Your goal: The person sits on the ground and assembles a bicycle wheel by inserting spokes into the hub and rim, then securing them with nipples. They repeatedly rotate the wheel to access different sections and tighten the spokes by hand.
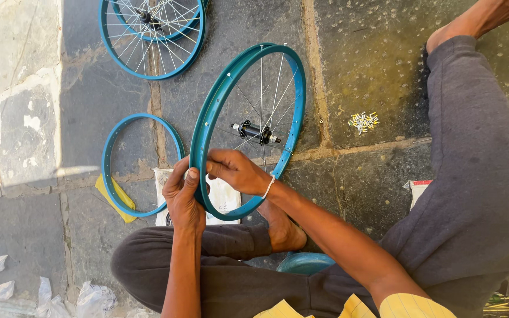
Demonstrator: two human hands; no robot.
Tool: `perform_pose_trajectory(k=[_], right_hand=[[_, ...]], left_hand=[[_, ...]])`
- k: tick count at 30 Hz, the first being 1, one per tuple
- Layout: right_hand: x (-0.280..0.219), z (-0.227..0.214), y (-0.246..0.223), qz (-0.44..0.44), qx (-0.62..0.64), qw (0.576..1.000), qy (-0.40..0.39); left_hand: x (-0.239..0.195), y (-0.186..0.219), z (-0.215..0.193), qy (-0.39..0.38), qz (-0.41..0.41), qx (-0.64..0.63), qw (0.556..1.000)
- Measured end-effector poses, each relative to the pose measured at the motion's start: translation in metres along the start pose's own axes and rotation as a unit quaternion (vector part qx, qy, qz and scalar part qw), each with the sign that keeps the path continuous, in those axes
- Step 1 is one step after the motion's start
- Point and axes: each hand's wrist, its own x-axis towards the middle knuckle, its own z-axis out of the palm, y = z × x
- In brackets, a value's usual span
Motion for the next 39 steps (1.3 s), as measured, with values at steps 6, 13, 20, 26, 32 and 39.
perform_pose_trajectory(k=[6,13,20,26,32,39], right_hand=[[0.0,-0.008,0.008,0.036,-0.045,0.998,-0.005],[-0.002,-0.009,-0.002,-0.016,0.083,0.996,-0.019],[-0.002,-0.016,-0.004,-0.001,0.12,0.993,-0.018],[-0.005,-0.016,-0.007,-0.003,0.143,0.989,-0.029],[-0.04,0.002,0.012,0.018,-0.081,0.924,0.374],[-0.093,-0.049,0.049,-0.104,-0.468,0.789,0.384]], left_hand=[[0.0,-0.002,-0.001,0.005,-0.01,-0.018,1.0],[-0.002,-0.003,0.001,0.018,-0.006,-0.021,1.0],[0.001,-0.004,0.003,0.008,-0.001,-0.022,1.0],[0.001,0.002,0.012,0.025,-0.015,0.014,0.999],[-0.033,-0.018,0.017,0.021,-0.013,0.068,0.997],[-0.002,-0.009,0.041,-0.184,0.023,0.163,0.969]])
